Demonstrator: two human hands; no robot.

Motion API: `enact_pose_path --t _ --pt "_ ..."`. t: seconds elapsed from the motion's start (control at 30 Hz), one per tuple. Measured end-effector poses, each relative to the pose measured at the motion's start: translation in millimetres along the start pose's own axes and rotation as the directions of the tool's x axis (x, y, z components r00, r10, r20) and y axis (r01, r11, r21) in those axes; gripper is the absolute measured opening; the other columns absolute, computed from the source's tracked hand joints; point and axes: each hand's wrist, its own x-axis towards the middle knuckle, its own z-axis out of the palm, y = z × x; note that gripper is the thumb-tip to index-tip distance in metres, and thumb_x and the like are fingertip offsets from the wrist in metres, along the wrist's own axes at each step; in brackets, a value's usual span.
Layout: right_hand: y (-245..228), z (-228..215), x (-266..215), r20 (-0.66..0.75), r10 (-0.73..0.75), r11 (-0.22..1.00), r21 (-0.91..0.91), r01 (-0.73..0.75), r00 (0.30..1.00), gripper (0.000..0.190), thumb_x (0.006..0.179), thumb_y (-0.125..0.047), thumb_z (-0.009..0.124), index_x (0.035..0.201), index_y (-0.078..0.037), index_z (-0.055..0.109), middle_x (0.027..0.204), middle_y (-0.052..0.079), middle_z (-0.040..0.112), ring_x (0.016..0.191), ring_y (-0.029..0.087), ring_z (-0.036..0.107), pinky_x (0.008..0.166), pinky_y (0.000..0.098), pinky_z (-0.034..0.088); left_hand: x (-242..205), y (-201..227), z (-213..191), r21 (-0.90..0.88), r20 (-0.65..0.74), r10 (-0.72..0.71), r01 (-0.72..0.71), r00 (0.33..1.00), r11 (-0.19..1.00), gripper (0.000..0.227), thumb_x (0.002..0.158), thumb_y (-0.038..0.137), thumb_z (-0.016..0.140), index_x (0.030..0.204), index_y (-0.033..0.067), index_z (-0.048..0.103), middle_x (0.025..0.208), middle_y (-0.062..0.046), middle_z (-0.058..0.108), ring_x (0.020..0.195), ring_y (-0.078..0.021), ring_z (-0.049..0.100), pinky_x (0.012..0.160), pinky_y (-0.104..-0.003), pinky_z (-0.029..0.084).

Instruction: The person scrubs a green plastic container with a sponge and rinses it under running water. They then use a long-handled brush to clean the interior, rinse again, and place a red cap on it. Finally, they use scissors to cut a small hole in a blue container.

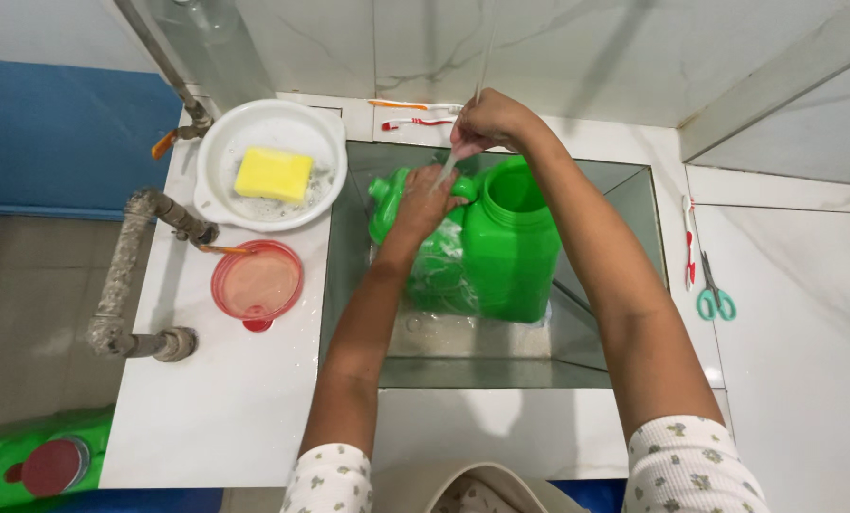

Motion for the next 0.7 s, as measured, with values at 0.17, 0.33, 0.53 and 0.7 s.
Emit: enact_pose_path --t 0.17,0.33,0.53,0.7 --pt "-9 -5 1 -0.001 -0.033 0.999 -0.005 0.033 0.999 0.023 0.091 0.002 0.048 0.082 0.005 0.07 0.074 0.014 0.072 0.065 0.022 0.074 0.063 0.0312 0.065 18 9 15 -0.229 -0.172 0.078 -0.116 0.982 0.966 0.057 0.08 0.042 0.08 0.125 0.0085 0.065 0.119 -0.015 0.069 0.116 -0.0372 0.06 0.101 -0.05 0.044" --pt "12 -8 17 0.031 -0.162 0.985 -0.055 0.163 0.986 0.02 0.088 0.005 0.048 0.079 0.004 0.066 0.067 0.012 0.066 0.054 0.019 0.064 0.052 0.032 0.056 29 -6 -5 -0.109 0.238 -0.024 0.051 0.971 0.993 0.062 0.079 0.061 0.077 0.116 0.0127 0.071 0.101 -0.019 0.071 0.097 -0.0405 0.068 0.084 -0.051 0.053" --pt "35 -10 26 -0.038 -0.356 0.926 -0.153 0.347 0.934 0.017 0.085 -0.002 0.055 0.073 0.001 0.067 0.059 0.008 0.064 0.052 0.017 0.062 0.05 0.0326 0.05 5 -21 -22 -0.175 0.521 -0.178 0.309 0.835 0.935 0.051 0.085 0.054 0.072 0.11 0.0104 0.074 0.098 -0.024 0.073 0.095 -0.0443 0.069 0.084 -0.053 0.054" --pt "108 -49 -24 -0.208 -0.482 0.835 -0.402 0.375 0.851 0.023 0.094 -0.022 0.063 0.084 -0.004 0.073 0.061 0.009 0.064 0.054 0.018 0.06 0.056 0.0367 0.049 -42 -2 -44 -0.109 0.418 -0.283 0.357 0.863 0.928 0.038 0.085 0.036 0.069 0.109 0.0065 0.072 0.098 -0.026 0.072 0.093 -0.048 0.067 0.081 -0.056 0.054"
